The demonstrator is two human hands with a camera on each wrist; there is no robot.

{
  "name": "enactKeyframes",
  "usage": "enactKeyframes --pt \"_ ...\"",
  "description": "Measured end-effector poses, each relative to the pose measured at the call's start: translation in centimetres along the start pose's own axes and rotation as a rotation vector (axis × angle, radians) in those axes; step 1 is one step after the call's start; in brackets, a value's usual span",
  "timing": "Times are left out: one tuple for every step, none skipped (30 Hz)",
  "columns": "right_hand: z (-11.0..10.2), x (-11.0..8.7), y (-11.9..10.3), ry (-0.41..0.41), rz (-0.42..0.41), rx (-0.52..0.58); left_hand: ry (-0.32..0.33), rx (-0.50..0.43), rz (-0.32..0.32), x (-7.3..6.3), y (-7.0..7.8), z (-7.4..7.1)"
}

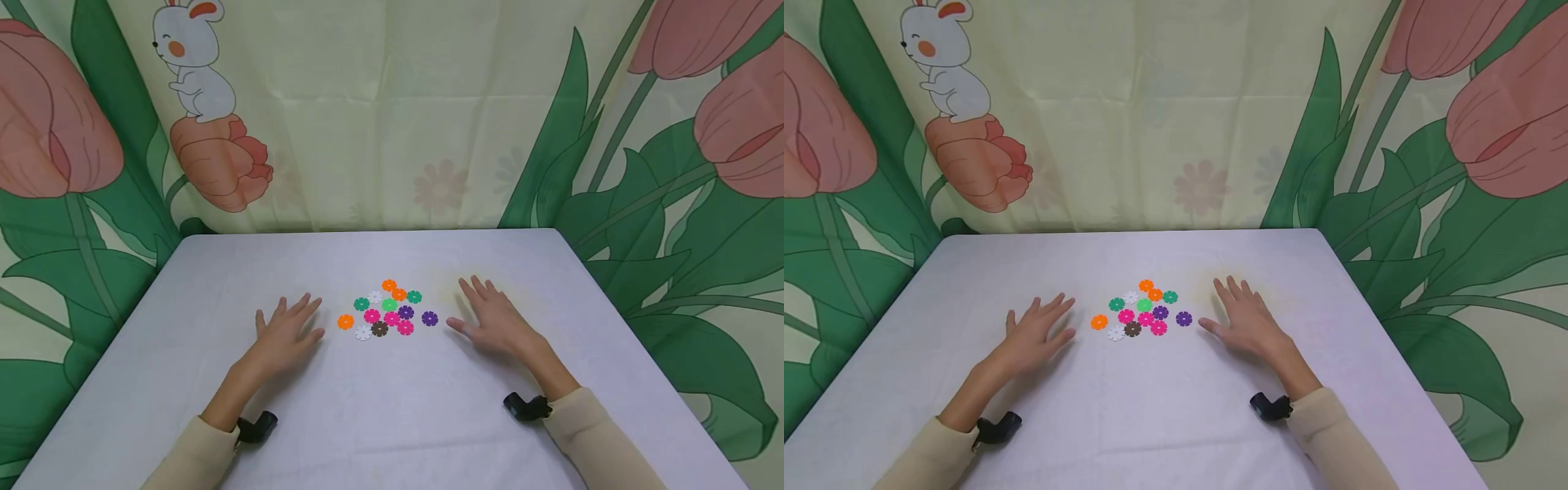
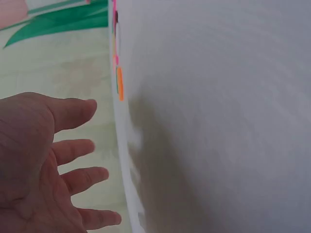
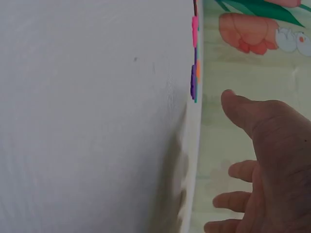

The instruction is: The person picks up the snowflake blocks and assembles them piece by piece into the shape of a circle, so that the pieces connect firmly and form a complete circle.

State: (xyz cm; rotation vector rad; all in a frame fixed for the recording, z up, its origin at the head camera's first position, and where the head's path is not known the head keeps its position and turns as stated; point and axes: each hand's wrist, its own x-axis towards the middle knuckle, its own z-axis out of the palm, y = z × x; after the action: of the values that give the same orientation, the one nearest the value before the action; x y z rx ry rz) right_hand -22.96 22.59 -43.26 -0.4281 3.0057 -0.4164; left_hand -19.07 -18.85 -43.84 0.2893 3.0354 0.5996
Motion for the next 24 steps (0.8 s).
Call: enactKeyframes --pt "0.1 0.1 -0.2 0.002 -0.001 -0.001 -0.003 0.003 0.004 0.1 0.2 0.1" --pt "0.2 0.1 -0.4 0.002 0.003 0.000 -0.006 0.006 0.012 0.2 0.3 0.2" --pt "0.2 0.2 -0.6 0.004 0.002 0.001 -0.014 0.003 0.018 0.2 0.4 0.2" --pt "0.3 0.2 -0.8 0.008 0.000 -0.003 -0.021 0.000 0.027 0.3 0.5 0.3" --pt "0.3 0.2 -0.9 0.013 -0.001 -0.005 -0.030 -0.001 0.038 0.4 0.6 0.3" --pt "0.4 0.3 -1.1 0.019 -0.001 -0.005 -0.038 -0.005 0.049 0.4 0.7 0.3" --pt "0.5 0.4 -1.2 0.025 -0.003 -0.005 -0.045 -0.007 0.059 0.5 0.8 0.4" --pt "0.5 0.5 -1.2 0.031 -0.006 -0.002 -0.049 -0.012 0.070 0.5 0.8 0.4" --pt "0.6 0.6 -1.3 0.039 -0.014 0.000 -0.051 -0.015 0.079 0.6 0.9 0.5" --pt "0.7 0.7 -1.4 0.046 -0.022 0.000 -0.046 -0.015 0.088 0.7 1.0 0.5" --pt "0.7 0.8 -1.5 0.051 -0.029 0.006 -0.038 -0.017 0.095 0.7 1.0 0.6" --pt "0.8 0.9 -1.6 0.050 -0.036 0.011 -0.027 -0.020 0.099 0.8 1.1 0.6" --pt "0.9 0.9 -1.6 0.044 -0.041 0.019 -0.016 -0.021 0.103 0.9 1.2 0.6" --pt "0.9 1.1 -1.8 0.037 -0.048 0.028 -0.006 -0.022 0.106 1.0 1.4 0.7" --pt "1.0 1.1 -1.9 0.030 -0.052 0.035 0.003 -0.022 0.107 1.2 1.5 0.8" --pt "1.0 1.2 -2.0 0.022 -0.054 0.045 0.012 -0.024 0.106 1.3 1.6 0.8" --pt "1.1 1.3 -2.1 0.014 -0.054 0.062 0.018 -0.022 0.104 1.5 1.8 0.9" --pt "1.1 1.4 -2.2 0.007 -0.054 0.072 0.024 -0.021 0.103 1.6 2.0 1.0" --pt "1.2 1.5 -2.4 0.004 -0.054 0.081 0.028 -0.023 0.100 1.8 2.1 1.1" --pt "1.2 1.6 -2.5 0.000 -0.054 0.093 0.033 -0.028 0.095 2.0 2.3 1.1" --pt "1.2 1.7 -2.6 -0.002 -0.055 0.103 0.036 -0.034 0.089 2.2 2.4 1.2" --pt "1.2 1.8 -2.7 -0.006 -0.062 0.111 0.037 -0.040 0.085 2.5 2.5 1.3" --pt "1.2 1.8 -2.8 -0.010 -0.069 0.118 0.037 -0.045 0.081 2.7 2.6 1.4" --pt "1.2 1.9 -2.9 -0.014 -0.073 0.122 0.035 -0.053 0.076 2.9 2.7 1.4"
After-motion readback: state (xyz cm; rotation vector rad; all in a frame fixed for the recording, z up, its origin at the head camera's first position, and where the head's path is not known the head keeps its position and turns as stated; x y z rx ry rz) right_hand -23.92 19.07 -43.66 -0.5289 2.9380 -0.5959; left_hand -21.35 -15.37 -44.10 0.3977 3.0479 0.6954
